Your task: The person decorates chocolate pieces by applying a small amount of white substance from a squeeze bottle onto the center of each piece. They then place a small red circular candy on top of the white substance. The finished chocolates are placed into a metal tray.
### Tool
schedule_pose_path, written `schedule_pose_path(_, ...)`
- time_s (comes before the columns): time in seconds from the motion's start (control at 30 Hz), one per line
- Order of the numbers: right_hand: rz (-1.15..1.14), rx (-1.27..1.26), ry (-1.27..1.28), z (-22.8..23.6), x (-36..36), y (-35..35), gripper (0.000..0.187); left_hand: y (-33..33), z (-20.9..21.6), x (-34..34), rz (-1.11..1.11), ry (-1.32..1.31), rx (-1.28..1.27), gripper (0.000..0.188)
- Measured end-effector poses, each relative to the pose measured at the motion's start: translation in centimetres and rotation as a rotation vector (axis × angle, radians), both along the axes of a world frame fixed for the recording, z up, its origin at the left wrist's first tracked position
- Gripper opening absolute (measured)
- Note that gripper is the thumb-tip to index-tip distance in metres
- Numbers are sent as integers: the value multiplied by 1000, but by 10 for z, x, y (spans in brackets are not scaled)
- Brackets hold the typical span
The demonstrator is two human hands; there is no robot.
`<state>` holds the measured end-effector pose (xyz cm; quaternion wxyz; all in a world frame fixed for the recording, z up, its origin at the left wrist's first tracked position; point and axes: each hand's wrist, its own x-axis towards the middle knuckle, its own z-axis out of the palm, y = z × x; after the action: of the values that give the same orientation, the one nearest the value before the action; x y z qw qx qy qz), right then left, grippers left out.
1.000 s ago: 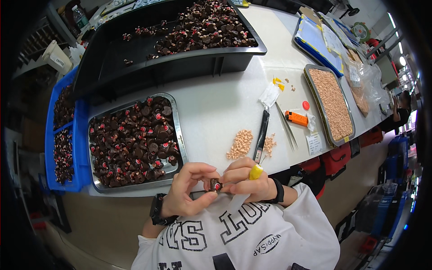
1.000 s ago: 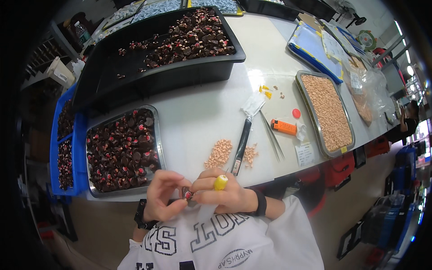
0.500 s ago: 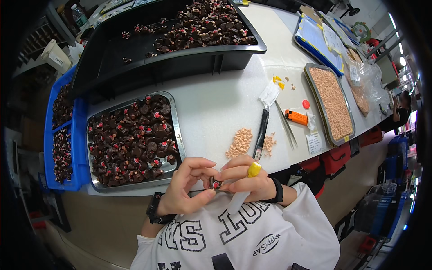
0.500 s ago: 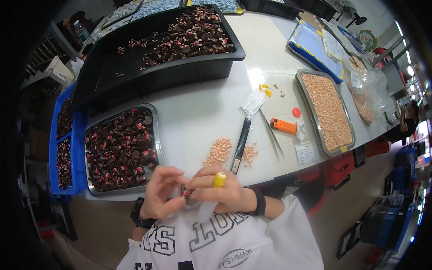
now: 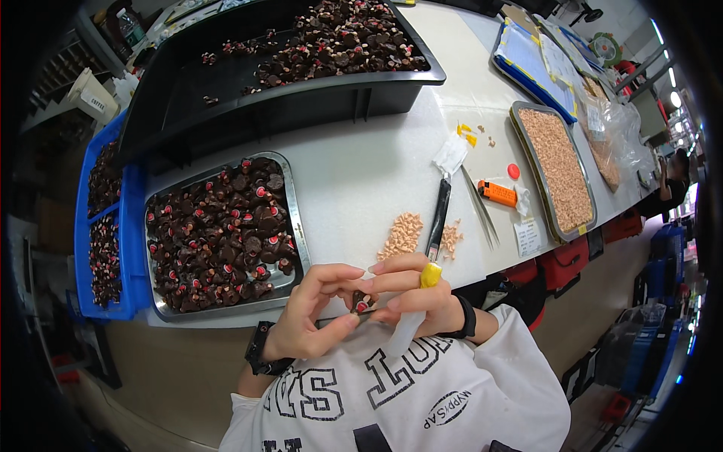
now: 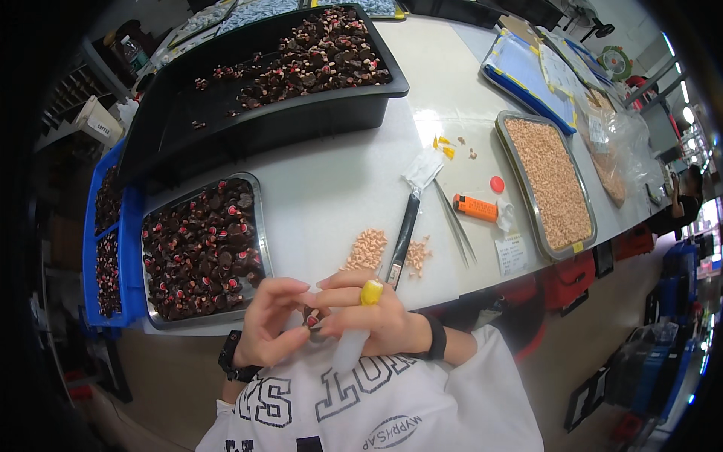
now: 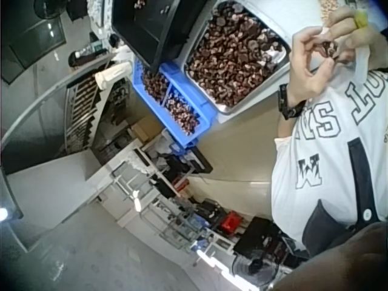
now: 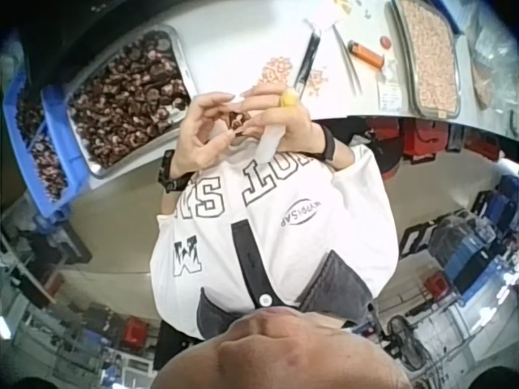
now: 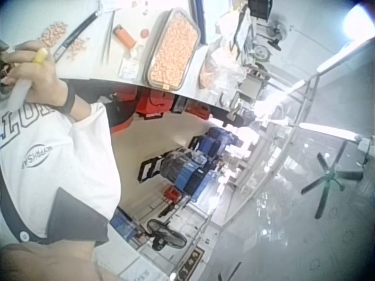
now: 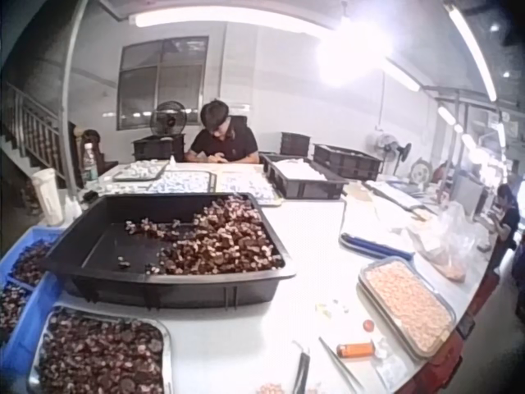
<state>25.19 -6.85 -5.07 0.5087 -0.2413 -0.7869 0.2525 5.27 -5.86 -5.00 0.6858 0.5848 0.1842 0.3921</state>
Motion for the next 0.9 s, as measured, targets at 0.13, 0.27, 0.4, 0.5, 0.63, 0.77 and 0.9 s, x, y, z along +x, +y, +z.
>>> schedule_pose_path(0.13, 18, -4, 31, -3, 0, 0, 41, 0, -1, 0, -1, -2, 3, 50)
schedule_pose_path(0.27, 58, -26, 78, -3, -1, 1, 40, 1, -1, -1, -11, 13, 23, 48)
schedule_pose_path(0.4, 65, -31, 54, -2, 0, 0, 39, 1, 2, -3, -36, 56, -2, 48)
schedule_pose_path(0.5, 62, -31, 64, -2, -1, 0, 39, 1, 3, -3, -39, 68, -1, 46)
schedule_pose_path(0.63, 54, -24, 73, -1, -1, 0, 39, 1, 2, -3, -37, 57, -10, 44)
schedule_pose_path(0.77, 44, -15, 36, -1, 0, 0, 39, 0, 2, -3, -38, 45, -30, 42)
schedule_pose_path(0.9, 38, 2, 6, 0, 1, 0, 38, 0, 3, -3, -35, 64, -40, 41)
